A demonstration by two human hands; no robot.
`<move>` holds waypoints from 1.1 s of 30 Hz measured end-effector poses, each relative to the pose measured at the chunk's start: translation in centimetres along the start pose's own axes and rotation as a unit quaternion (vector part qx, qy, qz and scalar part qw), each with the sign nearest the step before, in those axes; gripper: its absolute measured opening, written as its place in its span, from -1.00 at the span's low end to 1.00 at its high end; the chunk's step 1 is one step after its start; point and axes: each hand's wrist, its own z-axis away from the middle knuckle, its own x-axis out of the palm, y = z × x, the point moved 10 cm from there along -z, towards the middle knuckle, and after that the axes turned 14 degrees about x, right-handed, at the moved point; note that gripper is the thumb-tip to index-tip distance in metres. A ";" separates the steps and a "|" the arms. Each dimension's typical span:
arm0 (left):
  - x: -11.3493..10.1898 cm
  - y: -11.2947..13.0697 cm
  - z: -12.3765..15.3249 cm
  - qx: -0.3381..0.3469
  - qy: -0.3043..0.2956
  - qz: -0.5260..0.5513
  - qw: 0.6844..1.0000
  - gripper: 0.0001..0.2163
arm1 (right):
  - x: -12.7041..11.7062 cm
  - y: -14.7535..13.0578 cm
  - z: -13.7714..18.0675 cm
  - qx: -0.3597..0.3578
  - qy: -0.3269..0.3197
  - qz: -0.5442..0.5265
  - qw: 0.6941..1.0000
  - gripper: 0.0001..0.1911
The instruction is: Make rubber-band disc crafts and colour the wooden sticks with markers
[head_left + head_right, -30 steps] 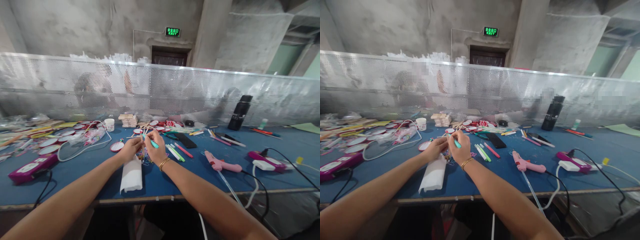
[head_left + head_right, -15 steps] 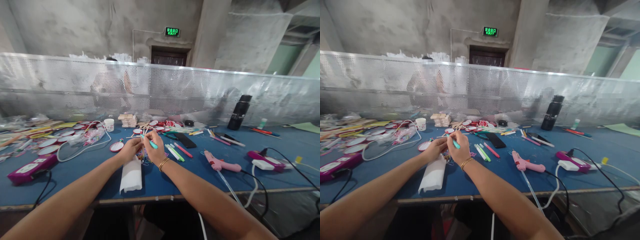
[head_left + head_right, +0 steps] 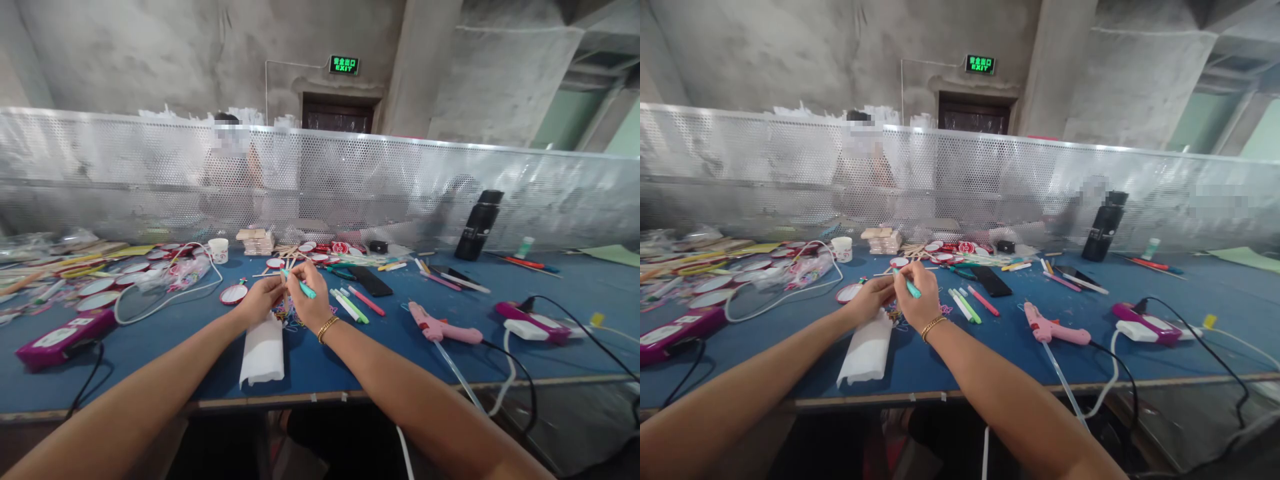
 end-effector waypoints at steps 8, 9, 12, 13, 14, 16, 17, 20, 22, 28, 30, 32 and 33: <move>-0.2 0.4 -0.1 0.005 0.000 -0.011 1.000 -0.58 | -0.2 0.5 -0.2 0.004 0.008 0.012 1.000 -0.89; -0.3 0.4 -0.1 0.006 0.001 -0.016 1.000 -0.58 | -0.3 0.5 -0.2 0.004 0.012 0.012 1.000 -0.90; -0.3 0.4 -0.1 0.008 0.002 -0.016 1.000 -0.57 | -0.3 0.3 -0.2 0.003 0.011 0.008 1.000 -0.90; -0.3 0.3 -0.1 0.007 0.001 -0.011 1.000 -0.57 | -0.2 0.3 -0.2 0.003 0.008 0.005 1.000 -0.90; -0.2 0.2 -0.1 0.005 0.001 -0.005 1.000 -0.57 | -0.1 0.2 -0.1 0.004 0.004 0.003 1.000 -0.89; -0.1 0.0 0.0 0.000 0.003 0.007 1.000 -0.58 | 0.0 0.0 0.0 0.004 -0.004 -0.001 1.000 -0.89; -0.1 -0.1 0.0 -0.001 0.005 0.011 1.000 -0.58 | 0.1 0.0 0.0 0.003 -0.007 -0.002 1.000 -0.89; -0.2 -0.1 0.0 0.002 0.010 0.010 1.000 -0.59 | 0.2 -0.1 0.1 0.001 -0.013 -0.005 1.000 -0.89; -0.2 0.1 0.0 0.006 0.008 0.002 1.000 -0.60 | 0.1 0.1 0.0 0.003 -0.010 -0.003 1.000 -0.89; -0.3 0.5 -0.1 0.010 0.000 -0.018 1.000 -0.58 | -0.2 0.6 -0.3 0.011 0.008 0.005 1.000 -0.90; -0.3 0.6 -0.1 0.011 -0.003 -0.016 1.000 -0.58 | -0.1 0.5 -0.3 0.012 0.003 0.000 1.000 -0.90; -0.2 0.4 -0.1 0.009 -0.003 -0.011 1.000 -0.58 | 0.0 0.3 -0.2 0.010 -0.004 -0.005 1.000 -0.89; -0.2 0.4 0.0 0.007 -0.002 -0.009 1.000 -0.58 | 0.1 0.2 -0.1 0.009 -0.009 -0.007 1.000 -0.88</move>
